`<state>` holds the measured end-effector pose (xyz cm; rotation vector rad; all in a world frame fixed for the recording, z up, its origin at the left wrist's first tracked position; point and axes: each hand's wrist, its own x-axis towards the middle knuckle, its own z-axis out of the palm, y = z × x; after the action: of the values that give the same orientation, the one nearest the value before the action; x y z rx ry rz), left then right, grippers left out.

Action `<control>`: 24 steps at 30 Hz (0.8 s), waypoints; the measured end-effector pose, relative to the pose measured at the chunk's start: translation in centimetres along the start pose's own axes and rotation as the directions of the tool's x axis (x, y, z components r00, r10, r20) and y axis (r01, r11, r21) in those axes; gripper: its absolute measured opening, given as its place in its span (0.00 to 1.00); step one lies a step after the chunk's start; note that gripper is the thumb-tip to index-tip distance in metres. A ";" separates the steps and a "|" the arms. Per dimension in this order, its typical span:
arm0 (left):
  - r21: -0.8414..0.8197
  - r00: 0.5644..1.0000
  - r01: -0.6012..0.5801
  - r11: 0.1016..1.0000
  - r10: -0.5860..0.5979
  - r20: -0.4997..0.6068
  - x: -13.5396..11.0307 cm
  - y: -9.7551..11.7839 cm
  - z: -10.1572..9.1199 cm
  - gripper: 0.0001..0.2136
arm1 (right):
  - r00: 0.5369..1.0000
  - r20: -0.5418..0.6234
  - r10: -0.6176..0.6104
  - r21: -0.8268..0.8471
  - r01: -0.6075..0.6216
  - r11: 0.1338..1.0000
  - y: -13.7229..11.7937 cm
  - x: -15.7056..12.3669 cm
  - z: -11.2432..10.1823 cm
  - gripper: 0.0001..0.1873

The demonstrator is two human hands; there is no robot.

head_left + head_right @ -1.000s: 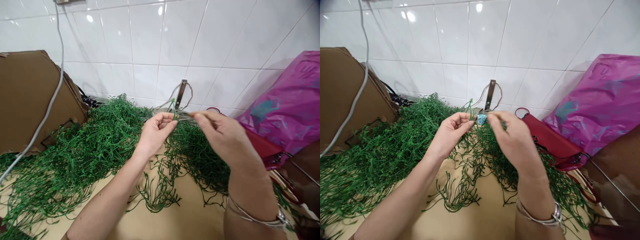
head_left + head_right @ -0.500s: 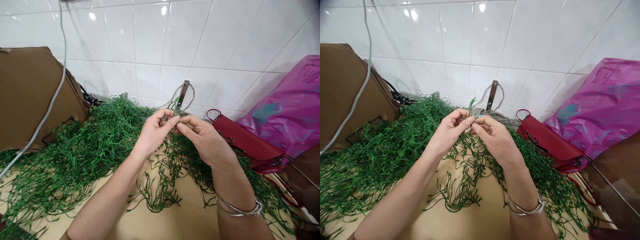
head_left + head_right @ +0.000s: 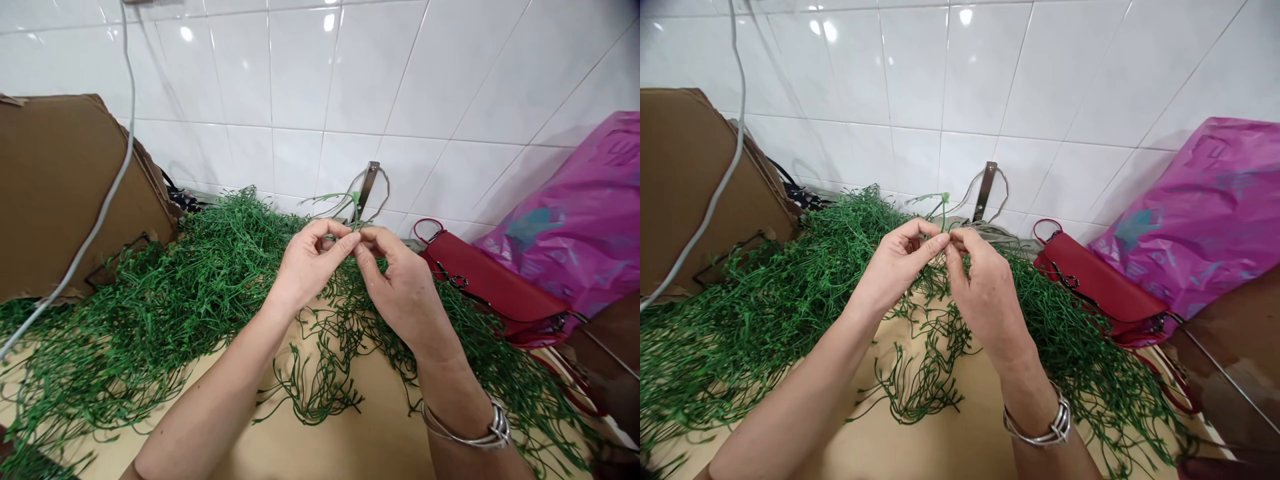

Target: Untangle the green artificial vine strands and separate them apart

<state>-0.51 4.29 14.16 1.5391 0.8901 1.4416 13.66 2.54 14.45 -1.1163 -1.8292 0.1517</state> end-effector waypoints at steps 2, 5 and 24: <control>-0.034 1.000 0.003 0.999 -0.003 0.008 0.1 -0.2 0.0 0.09 | 1.000 0.015 0.000 0.013 0.000 1.000 0.0 -0.1 0.2 0.07; -0.015 1.000 0.000 1.000 0.000 0.005 0.1 -0.4 -0.1 0.08 | 0.999 -0.030 -0.011 -0.070 0.009 0.998 0.1 -0.1 0.5 0.05; -0.370 0.992 0.087 0.925 -0.045 0.120 -0.2 1.0 0.6 0.07 | 0.905 -0.058 0.422 0.292 -0.389 0.874 6.9 1.7 -3.4 0.05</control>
<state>-0.01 3.60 14.95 1.2733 0.5543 1.3709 20.34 6.57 13.74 -1.2665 -1.3941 0.5576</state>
